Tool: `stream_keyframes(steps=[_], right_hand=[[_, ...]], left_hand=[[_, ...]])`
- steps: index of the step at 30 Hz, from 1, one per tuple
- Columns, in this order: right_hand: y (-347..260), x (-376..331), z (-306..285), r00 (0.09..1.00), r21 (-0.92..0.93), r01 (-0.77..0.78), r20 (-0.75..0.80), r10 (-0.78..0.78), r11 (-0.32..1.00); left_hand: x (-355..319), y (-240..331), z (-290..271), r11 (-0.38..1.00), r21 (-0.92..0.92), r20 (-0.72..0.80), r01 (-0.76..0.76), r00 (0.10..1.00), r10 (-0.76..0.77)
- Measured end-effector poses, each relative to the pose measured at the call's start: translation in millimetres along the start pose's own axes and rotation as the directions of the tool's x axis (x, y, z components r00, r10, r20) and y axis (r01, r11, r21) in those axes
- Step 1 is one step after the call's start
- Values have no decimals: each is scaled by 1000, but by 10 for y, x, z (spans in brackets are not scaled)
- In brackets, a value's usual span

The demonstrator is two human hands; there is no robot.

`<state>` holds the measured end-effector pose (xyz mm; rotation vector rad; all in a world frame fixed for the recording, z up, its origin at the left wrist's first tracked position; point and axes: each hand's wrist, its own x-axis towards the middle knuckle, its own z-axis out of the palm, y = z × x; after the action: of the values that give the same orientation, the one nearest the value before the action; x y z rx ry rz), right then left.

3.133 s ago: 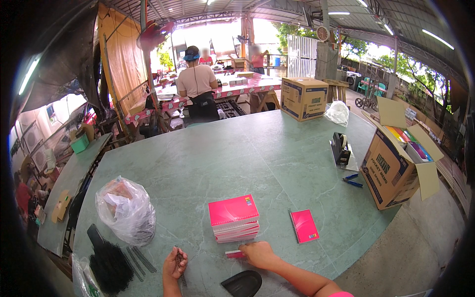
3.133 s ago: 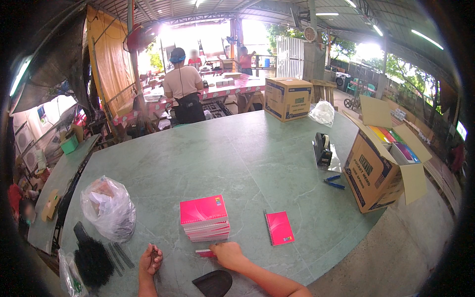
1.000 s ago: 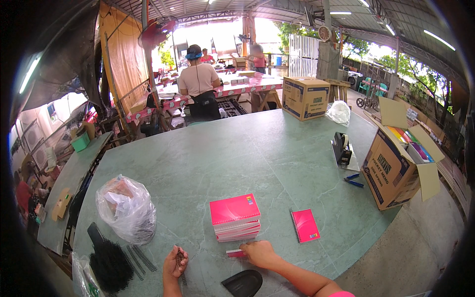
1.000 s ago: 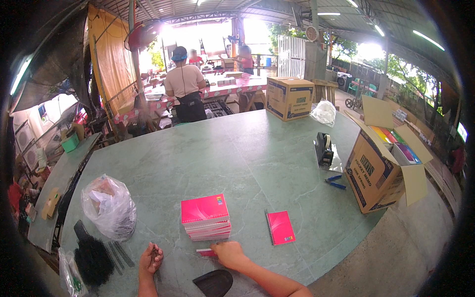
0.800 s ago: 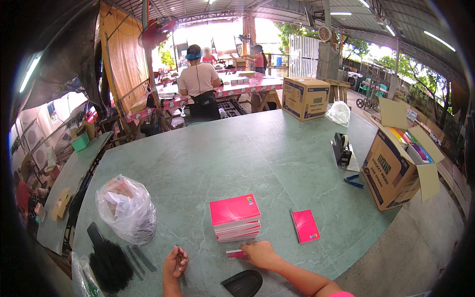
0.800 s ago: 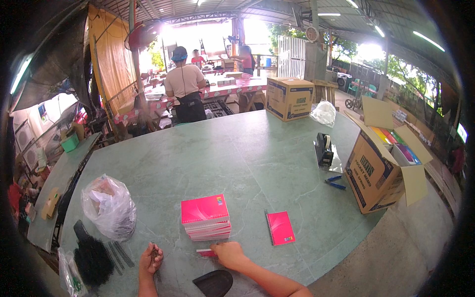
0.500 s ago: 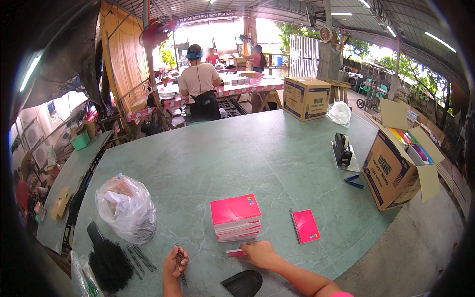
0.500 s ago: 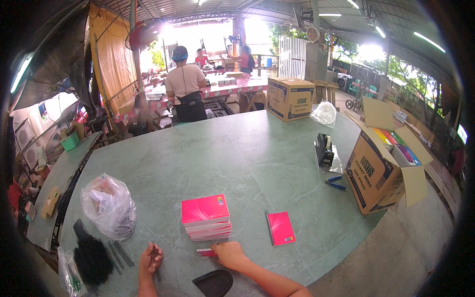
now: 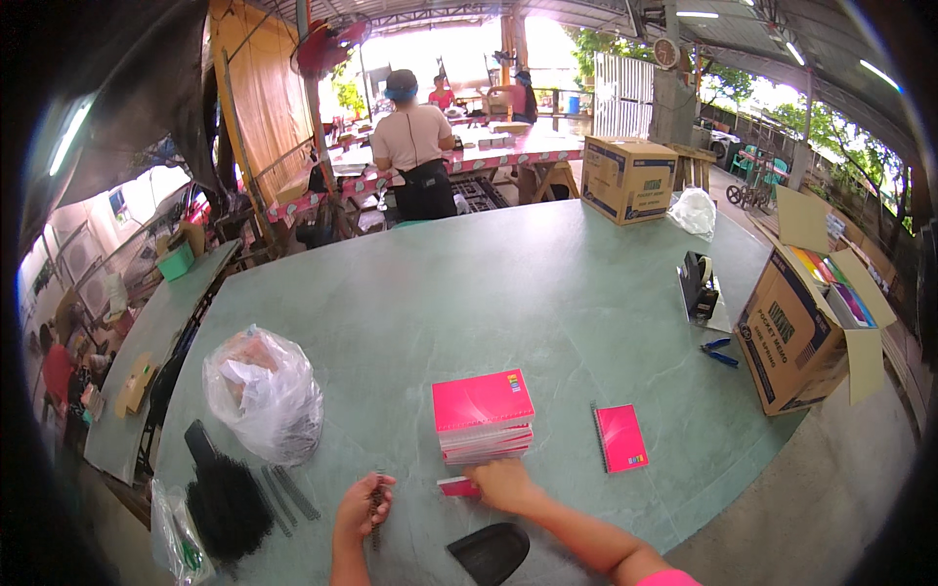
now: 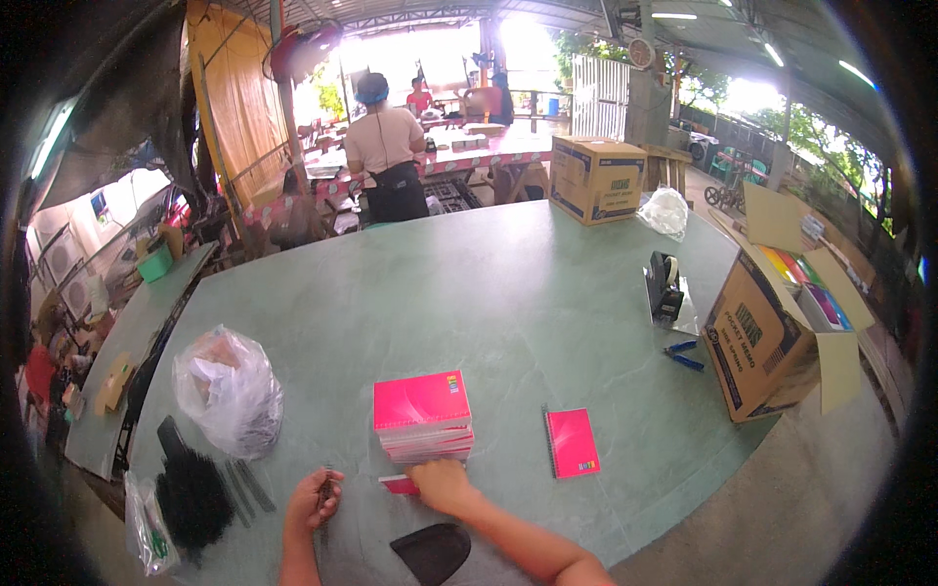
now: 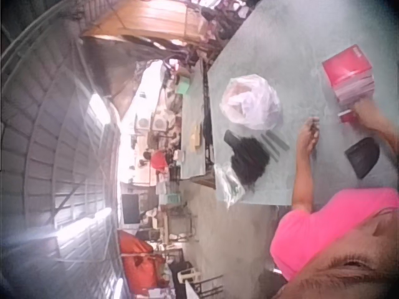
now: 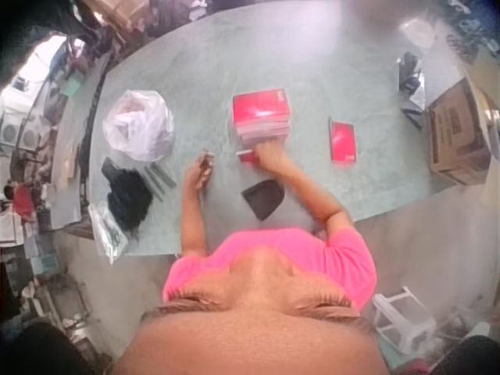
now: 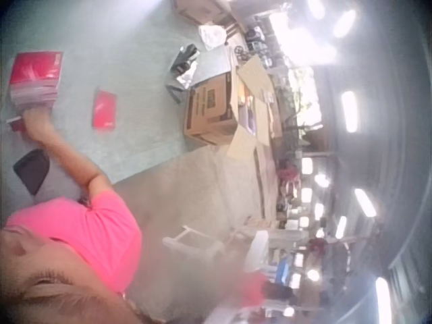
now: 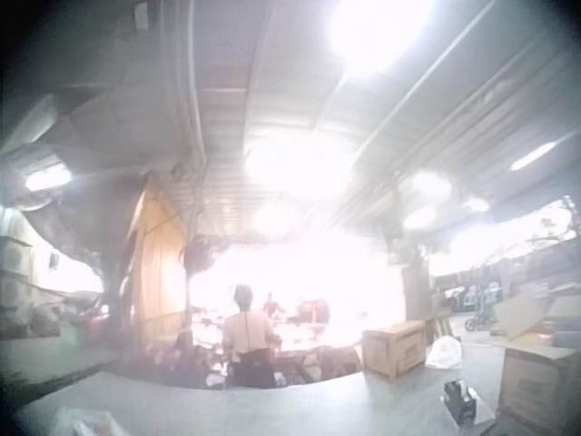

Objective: The person threads a plastic spiral through the pre-punched holes of a stack of pink paper to assemble a small notebook.

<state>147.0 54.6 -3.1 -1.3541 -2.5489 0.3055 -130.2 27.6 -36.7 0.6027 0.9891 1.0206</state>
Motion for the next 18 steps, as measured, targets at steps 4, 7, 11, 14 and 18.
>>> stream_keyframes(steps=[4, 7, 11, 14, 18], right_hand=[[-42, -76, -208, 994, -48, -70, 81, 74, 996], [34, -114, -156, 993, -74, -117, -16, 116, 990], [52, -91, -133, 994, 11, -103, -46, 103, 995], [34, -73, -192, 987, 160, -82, -126, 103, 984], [108, -77, -128, 980, 233, -45, -177, 88, 972]], left_hand=[[-116, 108, 545, 938, 333, -6, 93, 995, -97], [-80, 82, 797, 847, 531, 68, 16, 996, -62], [4, -73, 846, 782, 623, 102, -4, 992, -75], [-24, -123, 949, 818, 572, 105, -62, 994, 2], [-18, -138, 979, 823, 542, 87, -172, 985, 149]])
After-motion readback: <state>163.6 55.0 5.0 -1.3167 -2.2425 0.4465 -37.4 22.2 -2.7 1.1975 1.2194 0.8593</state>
